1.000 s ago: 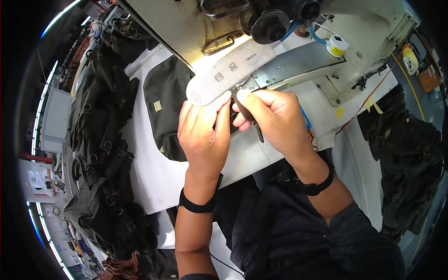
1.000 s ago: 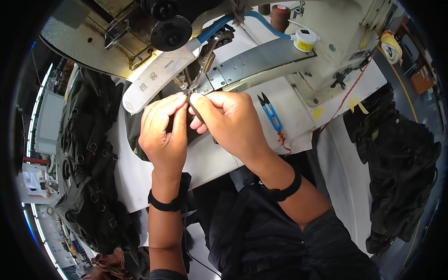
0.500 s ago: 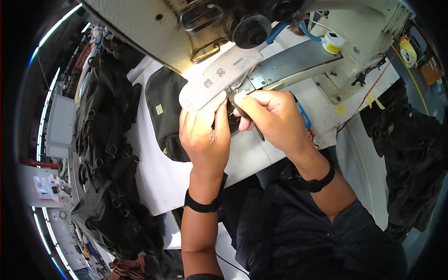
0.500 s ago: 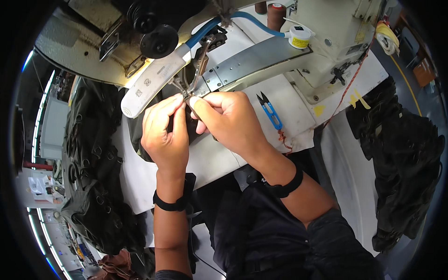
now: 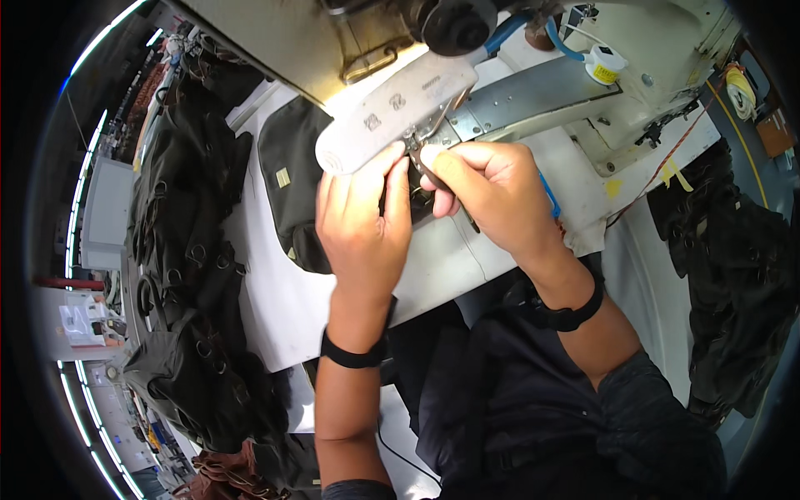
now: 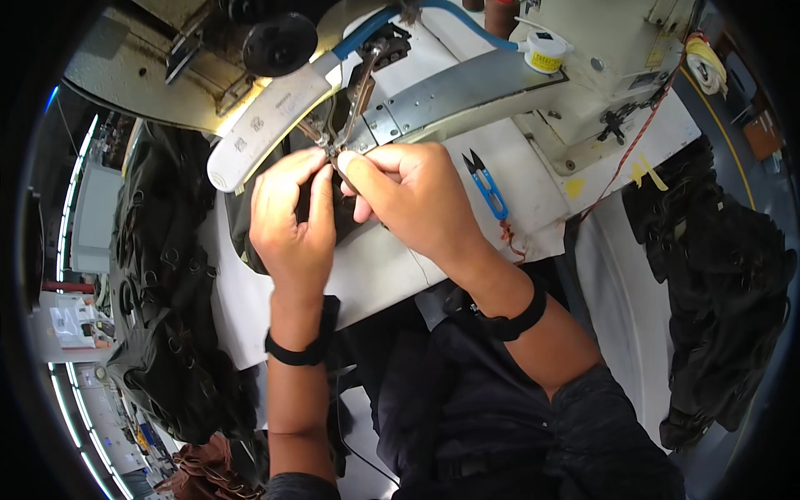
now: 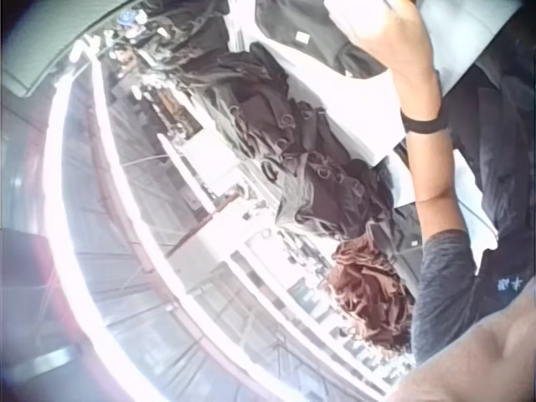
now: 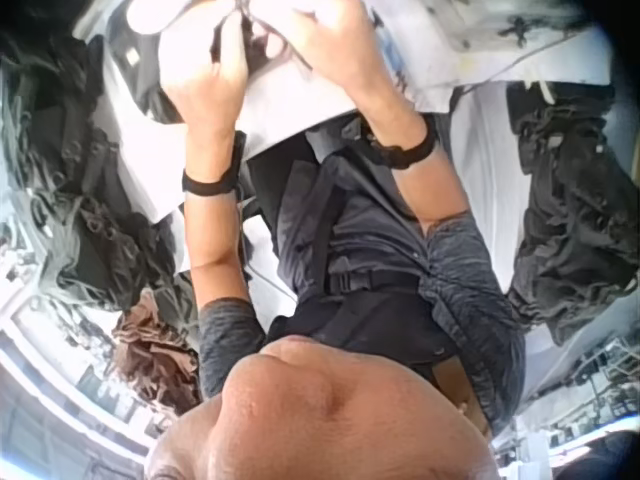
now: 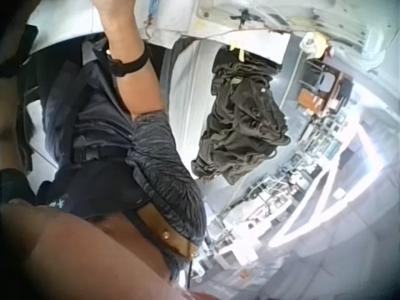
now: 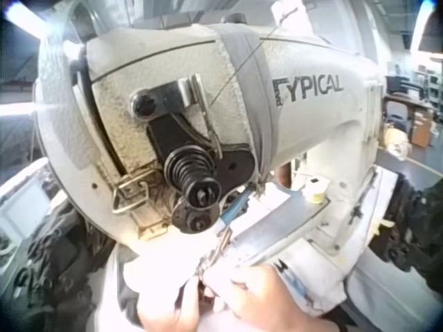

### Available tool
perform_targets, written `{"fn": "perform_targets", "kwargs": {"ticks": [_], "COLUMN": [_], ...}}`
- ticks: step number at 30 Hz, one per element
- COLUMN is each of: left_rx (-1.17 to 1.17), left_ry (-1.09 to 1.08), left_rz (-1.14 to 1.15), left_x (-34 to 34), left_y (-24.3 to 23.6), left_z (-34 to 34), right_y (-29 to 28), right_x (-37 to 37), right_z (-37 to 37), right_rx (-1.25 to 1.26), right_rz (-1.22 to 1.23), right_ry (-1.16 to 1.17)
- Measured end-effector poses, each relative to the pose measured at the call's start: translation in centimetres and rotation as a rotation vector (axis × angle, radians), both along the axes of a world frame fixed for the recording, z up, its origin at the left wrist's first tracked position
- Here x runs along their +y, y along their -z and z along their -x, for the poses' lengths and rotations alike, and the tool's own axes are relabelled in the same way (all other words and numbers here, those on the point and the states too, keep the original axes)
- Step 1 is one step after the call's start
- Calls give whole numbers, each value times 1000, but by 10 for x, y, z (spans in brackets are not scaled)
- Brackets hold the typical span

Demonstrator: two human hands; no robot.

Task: The person operates an industrial sewing machine to stitch a zipper onto a green fabric bag. They guide the bag under the needle, align the zipper tape, and sew along the edge. The person periodically stops to adjust the bag's position, inspect the stitching, and trim excess thread with scissors before continuing the sewing process.

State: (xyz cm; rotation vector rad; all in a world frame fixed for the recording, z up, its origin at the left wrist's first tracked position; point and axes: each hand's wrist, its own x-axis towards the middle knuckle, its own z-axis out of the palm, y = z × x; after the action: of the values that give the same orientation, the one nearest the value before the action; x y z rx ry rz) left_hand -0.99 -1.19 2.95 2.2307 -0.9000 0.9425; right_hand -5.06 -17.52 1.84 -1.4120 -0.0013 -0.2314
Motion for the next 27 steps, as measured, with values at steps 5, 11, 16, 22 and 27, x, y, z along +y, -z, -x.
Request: {"fn": "perform_targets", "kwargs": {"ticks": [5, 11, 16, 22, 27], "left_rx": [-33, -107, -32, 251, 89], "left_ry": [-31, -52, -100, -193, 211], "left_rz": [-535, -748, -811, -961, -843], "left_x": [35, 41, 5, -9, 42], "left_y": [-25, -43, -74, -126, -96], "left_z": [0, 20, 56, 39, -25], "right_y": [2, 9, 10, 0, 1], "right_x": [-2, 11, -16, -43, -41], "right_z": [6, 27, 11, -2, -13], "right_rx": [-32, -345, -708, -851, -824], "right_rz": [37, 457, 977, 1224, 1112], "right_ry": [-17, 293, 497, 444, 448]}}
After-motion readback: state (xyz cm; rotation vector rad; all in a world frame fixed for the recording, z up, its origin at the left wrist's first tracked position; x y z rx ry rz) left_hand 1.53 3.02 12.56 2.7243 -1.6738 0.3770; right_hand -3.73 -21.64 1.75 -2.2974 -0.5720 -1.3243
